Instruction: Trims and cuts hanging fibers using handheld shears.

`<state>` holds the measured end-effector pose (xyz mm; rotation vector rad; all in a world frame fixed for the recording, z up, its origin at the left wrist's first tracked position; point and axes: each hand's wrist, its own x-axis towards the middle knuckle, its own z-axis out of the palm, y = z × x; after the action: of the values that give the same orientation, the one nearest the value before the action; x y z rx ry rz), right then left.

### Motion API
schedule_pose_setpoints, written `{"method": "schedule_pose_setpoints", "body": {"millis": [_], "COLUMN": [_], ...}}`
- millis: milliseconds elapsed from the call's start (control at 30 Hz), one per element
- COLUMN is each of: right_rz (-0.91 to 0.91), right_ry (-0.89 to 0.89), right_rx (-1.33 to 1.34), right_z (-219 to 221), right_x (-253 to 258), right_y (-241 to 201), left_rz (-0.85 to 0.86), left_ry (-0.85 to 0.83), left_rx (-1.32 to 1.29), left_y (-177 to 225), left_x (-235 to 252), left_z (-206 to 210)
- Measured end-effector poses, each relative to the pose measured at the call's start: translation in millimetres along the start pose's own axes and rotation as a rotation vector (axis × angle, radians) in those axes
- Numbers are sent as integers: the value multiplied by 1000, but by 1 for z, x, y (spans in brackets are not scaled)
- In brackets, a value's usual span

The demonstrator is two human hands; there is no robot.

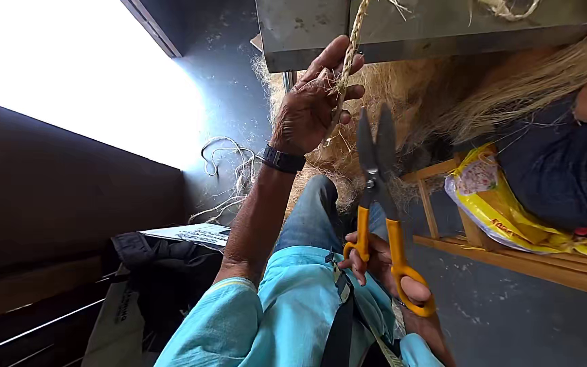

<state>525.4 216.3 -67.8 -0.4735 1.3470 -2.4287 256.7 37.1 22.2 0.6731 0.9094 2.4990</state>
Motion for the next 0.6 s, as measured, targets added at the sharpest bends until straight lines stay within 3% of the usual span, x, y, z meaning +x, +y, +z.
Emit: {"method": "schedule_pose_setpoints", "body": {"millis": [200, 600], "right_rz": [20, -16], "right_ry": [-45, -4], "right_rx": [48, -12], "right_z": [2, -6], "right_x": [1, 2], "right_y": [11, 13], "left_rz": [8, 73], "left_ry": [-82, -54], "left_rx": [-19, -88], "left_y": [-2, -25], "left_x": [-9, -24], "left_z": [11, 23]}}
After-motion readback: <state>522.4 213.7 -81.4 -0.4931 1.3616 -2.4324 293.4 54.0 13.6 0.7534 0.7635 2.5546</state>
